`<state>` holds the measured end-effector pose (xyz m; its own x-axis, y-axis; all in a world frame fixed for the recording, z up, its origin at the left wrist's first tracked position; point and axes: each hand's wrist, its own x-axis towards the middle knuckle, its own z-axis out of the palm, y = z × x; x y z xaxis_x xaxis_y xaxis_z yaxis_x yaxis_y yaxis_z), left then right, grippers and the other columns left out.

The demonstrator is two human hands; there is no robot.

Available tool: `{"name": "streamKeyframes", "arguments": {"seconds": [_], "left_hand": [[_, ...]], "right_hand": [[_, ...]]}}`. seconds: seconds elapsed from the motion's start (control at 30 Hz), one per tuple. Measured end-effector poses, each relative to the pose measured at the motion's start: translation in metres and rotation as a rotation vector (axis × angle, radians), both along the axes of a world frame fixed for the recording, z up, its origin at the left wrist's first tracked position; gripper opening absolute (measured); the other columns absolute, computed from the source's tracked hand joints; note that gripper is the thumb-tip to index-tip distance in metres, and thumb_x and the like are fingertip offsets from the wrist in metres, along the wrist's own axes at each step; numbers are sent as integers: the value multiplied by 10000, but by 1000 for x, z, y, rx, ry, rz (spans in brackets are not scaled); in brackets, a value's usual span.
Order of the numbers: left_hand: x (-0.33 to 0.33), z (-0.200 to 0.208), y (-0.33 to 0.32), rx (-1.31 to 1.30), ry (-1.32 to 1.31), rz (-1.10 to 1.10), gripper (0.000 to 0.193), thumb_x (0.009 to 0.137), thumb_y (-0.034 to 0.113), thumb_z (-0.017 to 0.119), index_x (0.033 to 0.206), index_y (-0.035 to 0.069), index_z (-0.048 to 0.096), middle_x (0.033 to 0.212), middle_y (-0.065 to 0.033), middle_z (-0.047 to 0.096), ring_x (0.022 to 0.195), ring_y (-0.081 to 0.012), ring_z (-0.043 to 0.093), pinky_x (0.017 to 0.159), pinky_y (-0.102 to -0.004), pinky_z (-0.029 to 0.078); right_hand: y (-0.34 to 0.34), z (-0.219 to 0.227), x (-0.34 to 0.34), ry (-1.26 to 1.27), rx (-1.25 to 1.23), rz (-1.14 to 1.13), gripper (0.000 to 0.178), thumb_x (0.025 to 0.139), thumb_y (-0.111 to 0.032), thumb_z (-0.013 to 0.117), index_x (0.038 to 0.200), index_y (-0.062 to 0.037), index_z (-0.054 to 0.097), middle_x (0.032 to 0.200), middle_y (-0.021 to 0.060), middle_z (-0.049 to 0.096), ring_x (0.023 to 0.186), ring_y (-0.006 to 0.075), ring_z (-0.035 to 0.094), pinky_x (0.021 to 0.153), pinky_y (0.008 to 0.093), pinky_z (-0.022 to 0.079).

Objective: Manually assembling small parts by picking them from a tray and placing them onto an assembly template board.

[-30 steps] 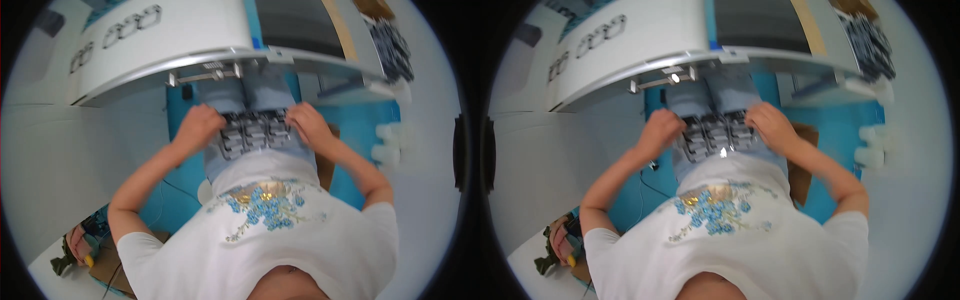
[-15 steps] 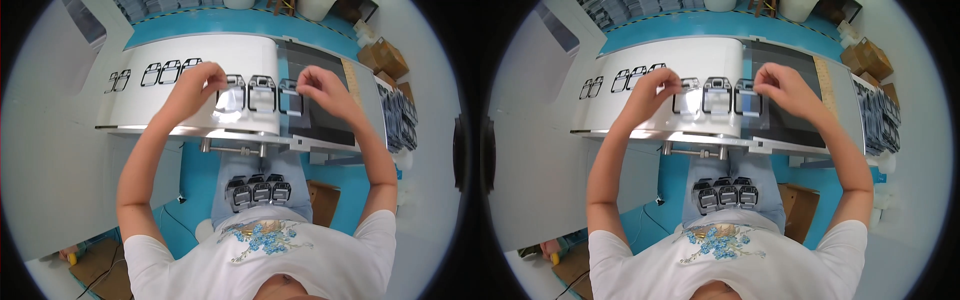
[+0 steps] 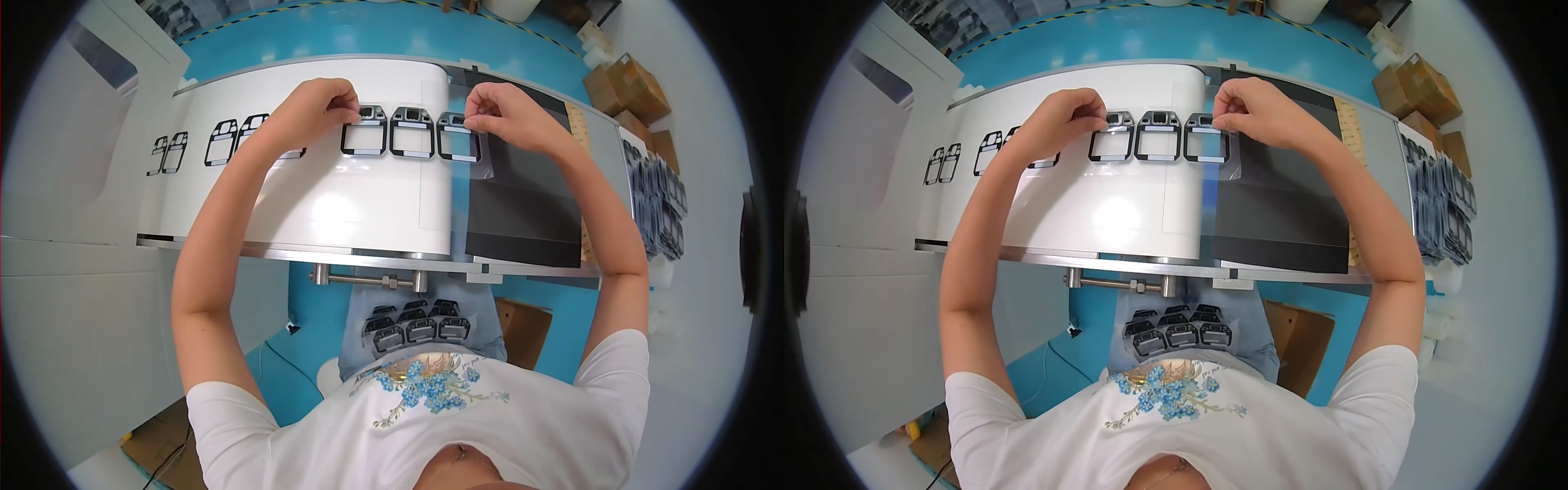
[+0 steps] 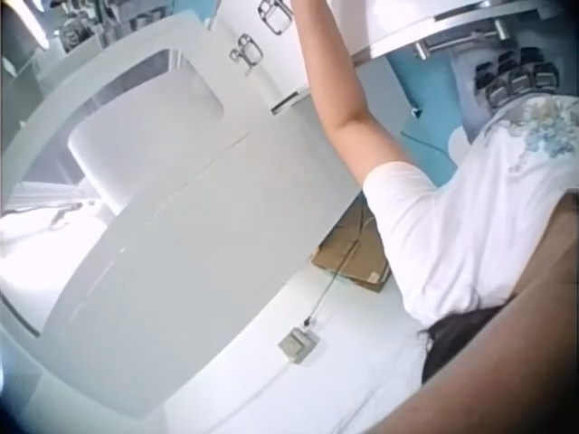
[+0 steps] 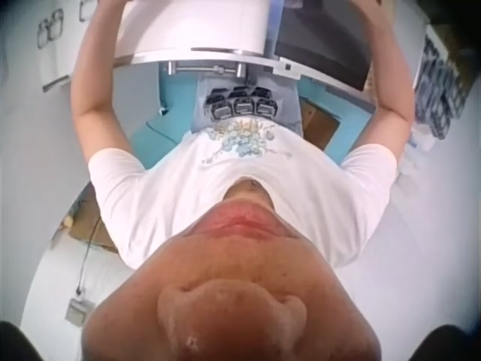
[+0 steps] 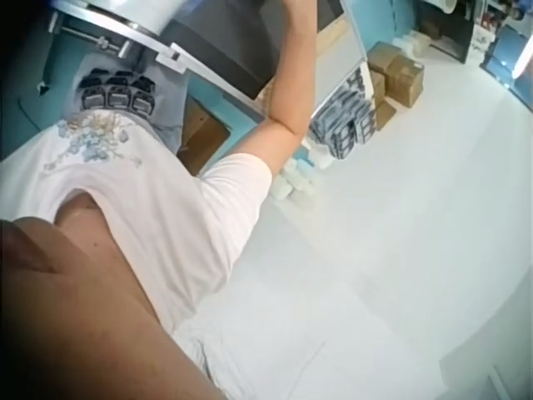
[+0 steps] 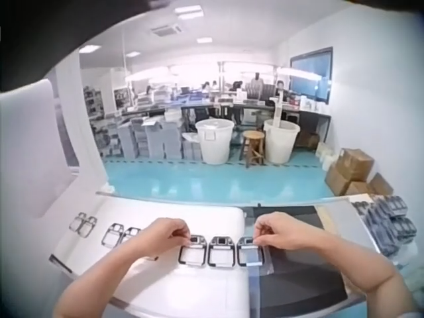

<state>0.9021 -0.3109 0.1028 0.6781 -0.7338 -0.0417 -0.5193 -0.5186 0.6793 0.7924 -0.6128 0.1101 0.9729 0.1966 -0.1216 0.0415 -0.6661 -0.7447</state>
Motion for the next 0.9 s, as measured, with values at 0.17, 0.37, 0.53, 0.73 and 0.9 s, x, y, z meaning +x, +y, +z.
{"name": "streamKeyframes", "arguments": {"seconds": [0.17,0.37,0.53,0.73,0.9], "left_hand": [[-2,-6,0,-24,-16,-48,75,872,41,652,892,-15,607,802,-89,647,749,-186,579,722,-314,480],[2,-25,9,-74,-349,-180,63,868,24,630,900,2,581,812,-106,611,758,-226,578,718,-336,469],[-5,-25,0,66,-571,-179,140,888,168,594,881,28,600,898,-189,633,898,-402,601,813,-464,486],[-13,-39,0,14,-804,-156,139,880,133,578,865,-5,579,890,-209,618,915,-395,595,822,-461,480],[-12,-38,11,62,-780,-69,105,875,104,605,888,3,581,873,-184,614,873,-357,596,779,-428,479]], "right_hand": [[1,-4,-4,5,-68,-3,98,872,-53,681,903,-20,594,805,7,609,735,84,551,696,240,468],[56,15,-51,-887,-513,53,186,844,-105,707,984,-22,617,898,89,632,820,210,620,739,323,497],[150,-45,-195,4,-243,557,462,874,-269,697,1242,-30,551,1132,155,635,1086,330,589,934,429,478],[162,-140,-218,-89,-394,347,748,859,-510,665,1315,45,458,1086,236,648,1016,399,610,856,444,501],[166,-131,-225,231,-354,327,801,798,-608,689,1216,48,501,1001,252,646,931,426,626,766,472,505]]}}
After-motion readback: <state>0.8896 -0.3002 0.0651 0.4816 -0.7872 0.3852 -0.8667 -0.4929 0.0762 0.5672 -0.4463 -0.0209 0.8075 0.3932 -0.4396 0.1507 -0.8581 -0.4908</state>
